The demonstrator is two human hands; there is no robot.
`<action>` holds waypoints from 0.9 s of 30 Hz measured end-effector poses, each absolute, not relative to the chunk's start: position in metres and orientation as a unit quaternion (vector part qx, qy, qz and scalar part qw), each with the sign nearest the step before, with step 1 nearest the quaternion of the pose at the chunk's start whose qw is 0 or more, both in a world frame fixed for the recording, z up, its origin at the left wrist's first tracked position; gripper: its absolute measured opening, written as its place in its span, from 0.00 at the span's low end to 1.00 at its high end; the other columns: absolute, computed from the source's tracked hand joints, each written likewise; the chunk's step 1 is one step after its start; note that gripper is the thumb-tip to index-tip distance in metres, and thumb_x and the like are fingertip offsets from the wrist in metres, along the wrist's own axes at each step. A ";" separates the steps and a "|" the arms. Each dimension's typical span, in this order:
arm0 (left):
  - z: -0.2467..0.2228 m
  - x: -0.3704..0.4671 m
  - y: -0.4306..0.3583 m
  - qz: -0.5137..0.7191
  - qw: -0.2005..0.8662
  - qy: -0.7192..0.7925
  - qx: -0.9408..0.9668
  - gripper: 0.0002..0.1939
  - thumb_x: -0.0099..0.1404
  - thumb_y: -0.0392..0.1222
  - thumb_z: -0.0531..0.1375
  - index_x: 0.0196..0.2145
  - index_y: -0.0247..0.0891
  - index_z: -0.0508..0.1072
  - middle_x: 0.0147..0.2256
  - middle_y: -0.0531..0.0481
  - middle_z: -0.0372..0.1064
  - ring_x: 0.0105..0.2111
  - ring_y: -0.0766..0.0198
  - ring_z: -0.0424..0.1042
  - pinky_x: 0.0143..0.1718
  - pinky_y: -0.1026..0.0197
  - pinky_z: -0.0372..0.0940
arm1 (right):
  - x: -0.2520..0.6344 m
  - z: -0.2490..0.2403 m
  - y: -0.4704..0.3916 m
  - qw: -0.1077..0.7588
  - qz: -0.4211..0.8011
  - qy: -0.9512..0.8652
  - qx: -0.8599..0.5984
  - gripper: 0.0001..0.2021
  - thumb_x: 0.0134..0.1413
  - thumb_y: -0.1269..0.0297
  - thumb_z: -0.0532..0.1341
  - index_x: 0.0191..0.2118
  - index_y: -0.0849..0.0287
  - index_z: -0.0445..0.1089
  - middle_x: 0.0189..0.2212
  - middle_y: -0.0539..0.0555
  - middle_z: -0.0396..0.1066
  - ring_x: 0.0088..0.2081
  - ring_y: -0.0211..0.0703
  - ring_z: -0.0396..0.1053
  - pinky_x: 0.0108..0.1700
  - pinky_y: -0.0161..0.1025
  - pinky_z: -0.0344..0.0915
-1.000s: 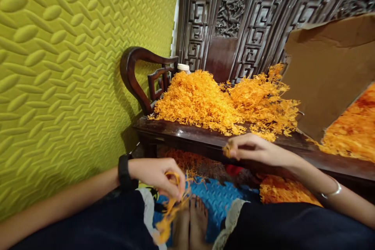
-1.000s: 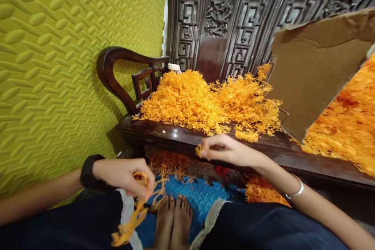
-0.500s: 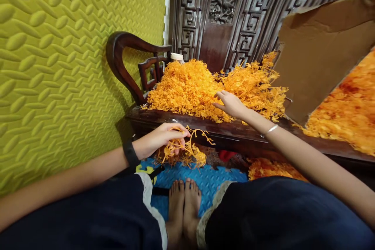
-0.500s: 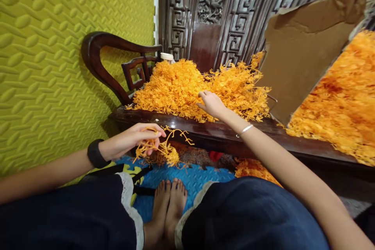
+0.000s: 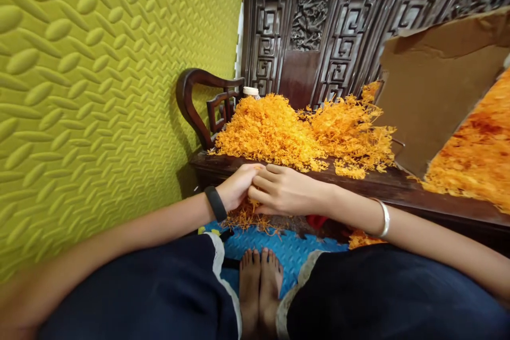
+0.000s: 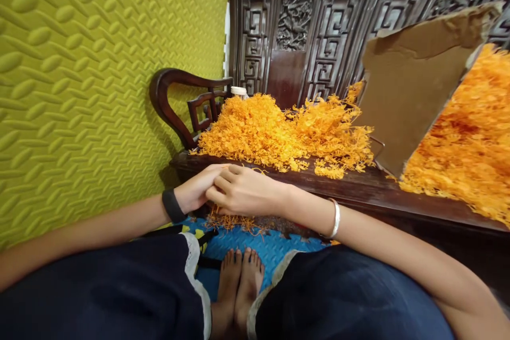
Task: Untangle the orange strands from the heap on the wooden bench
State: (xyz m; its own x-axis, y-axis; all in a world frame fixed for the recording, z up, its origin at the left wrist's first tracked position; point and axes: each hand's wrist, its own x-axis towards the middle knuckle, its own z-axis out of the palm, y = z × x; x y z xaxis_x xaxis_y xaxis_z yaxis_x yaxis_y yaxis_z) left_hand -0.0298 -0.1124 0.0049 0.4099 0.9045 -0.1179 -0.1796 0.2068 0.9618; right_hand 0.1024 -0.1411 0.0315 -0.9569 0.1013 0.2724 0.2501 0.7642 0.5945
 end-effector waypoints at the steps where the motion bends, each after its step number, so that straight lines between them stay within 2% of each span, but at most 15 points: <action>1: 0.005 -0.030 -0.112 0.398 0.682 0.370 0.489 0.06 0.52 0.29 0.53 0.21 0.33 0.67 0.17 0.56 0.61 0.18 0.71 0.63 0.21 0.69 0.57 | 0.102 0.032 -0.141 0.108 -0.337 -0.930 -0.095 0.11 0.62 0.64 0.49 0.33 0.62 0.64 0.27 0.54 0.65 0.29 0.39 0.61 0.34 0.39 0.54; 3: 0.006 -0.032 -0.112 0.398 0.685 0.352 0.498 0.04 0.52 0.31 0.55 0.22 0.33 0.69 0.19 0.55 0.64 0.21 0.71 0.65 0.24 0.69 0.59 | 0.103 0.032 -0.142 0.114 -0.316 -0.937 -0.093 0.09 0.60 0.69 0.49 0.32 0.62 0.64 0.26 0.53 0.65 0.28 0.38 0.61 0.35 0.39 0.55; 7: 0.009 -0.037 -0.113 0.385 0.705 0.266 0.533 0.05 0.54 0.38 0.60 0.28 0.34 0.73 0.26 0.52 0.70 0.31 0.69 0.69 0.34 0.67 0.62 | 0.106 0.037 -0.146 0.176 -0.147 -0.965 -0.125 0.09 0.59 0.65 0.52 0.32 0.63 0.65 0.28 0.54 0.66 0.31 0.38 0.61 0.36 0.37 0.58; 9: 0.009 -0.041 -0.113 0.338 0.719 0.245 0.555 0.11 0.56 0.47 0.60 0.30 0.34 0.73 0.24 0.52 0.69 0.26 0.69 0.68 0.29 0.67 0.62 | 0.109 0.041 -0.150 0.225 -0.021 -0.962 -0.156 0.09 0.58 0.62 0.54 0.33 0.64 0.65 0.25 0.51 0.64 0.28 0.34 0.60 0.32 0.33 0.58; 11: 0.009 -0.046 -0.112 0.270 0.736 0.223 0.580 0.23 0.58 0.59 0.54 0.34 0.35 0.72 0.21 0.52 0.66 0.20 0.68 0.65 0.20 0.66 0.60 | 0.112 0.046 -0.153 0.272 0.088 -0.938 -0.197 0.09 0.58 0.62 0.54 0.35 0.65 0.65 0.22 0.47 0.61 0.23 0.30 0.58 0.27 0.30 0.57; 13: 0.009 -0.050 -0.112 0.234 0.737 0.198 0.603 0.31 0.56 0.67 0.50 0.39 0.35 0.71 0.22 0.52 0.64 0.18 0.68 0.64 0.15 0.66 0.58 | 0.115 0.049 -0.154 0.316 0.147 -0.905 -0.244 0.09 0.58 0.65 0.53 0.35 0.64 0.66 0.20 0.46 0.60 0.21 0.29 0.56 0.25 0.29 0.55; 14: 0.010 -0.052 -0.112 0.240 0.729 0.187 0.613 0.33 0.54 0.68 0.51 0.41 0.35 0.69 0.23 0.51 0.64 0.18 0.68 0.64 0.14 0.67 0.57 | 0.116 0.050 -0.154 0.336 0.161 -0.890 -0.264 0.08 0.58 0.66 0.52 0.35 0.64 0.66 0.20 0.46 0.61 0.22 0.29 0.57 0.25 0.29 0.55; 16: 0.012 -0.054 -0.113 0.265 0.706 0.175 0.634 0.34 0.50 0.66 0.58 0.45 0.36 0.66 0.27 0.52 0.64 0.20 0.69 0.65 0.14 0.69 0.57 | 0.117 0.049 -0.152 0.366 0.183 -0.865 -0.290 0.08 0.58 0.66 0.53 0.35 0.63 0.67 0.21 0.47 0.63 0.23 0.30 0.59 0.26 0.30 0.56; 19: 0.016 -0.053 -0.116 0.272 0.670 0.174 0.668 0.33 0.45 0.53 0.67 0.45 0.37 0.63 0.28 0.54 0.63 0.20 0.72 0.64 0.14 0.70 0.59 | 0.117 0.045 -0.147 0.363 0.233 -0.853 -0.293 0.10 0.59 0.63 0.53 0.38 0.63 0.68 0.27 0.50 0.69 0.26 0.31 0.64 0.29 0.31 0.59; 22: 0.016 -0.050 -0.118 0.265 0.635 0.203 0.697 0.25 0.47 0.42 0.68 0.41 0.36 0.64 0.27 0.55 0.63 0.18 0.74 0.63 0.14 0.70 0.61 | 0.117 0.041 -0.144 0.358 0.246 -0.852 -0.292 0.10 0.59 0.63 0.54 0.40 0.62 0.68 0.35 0.54 0.71 0.32 0.34 0.68 0.34 0.32 0.63; 27: 0.011 -0.051 -0.115 0.266 0.630 0.227 0.693 0.18 0.50 0.38 0.66 0.37 0.33 0.66 0.27 0.52 0.66 0.20 0.71 0.66 0.16 0.68 0.63 | 0.119 0.036 -0.140 0.366 0.159 -0.866 -0.303 0.07 0.58 0.68 0.54 0.39 0.62 0.68 0.34 0.53 0.71 0.34 0.35 0.68 0.36 0.33 0.63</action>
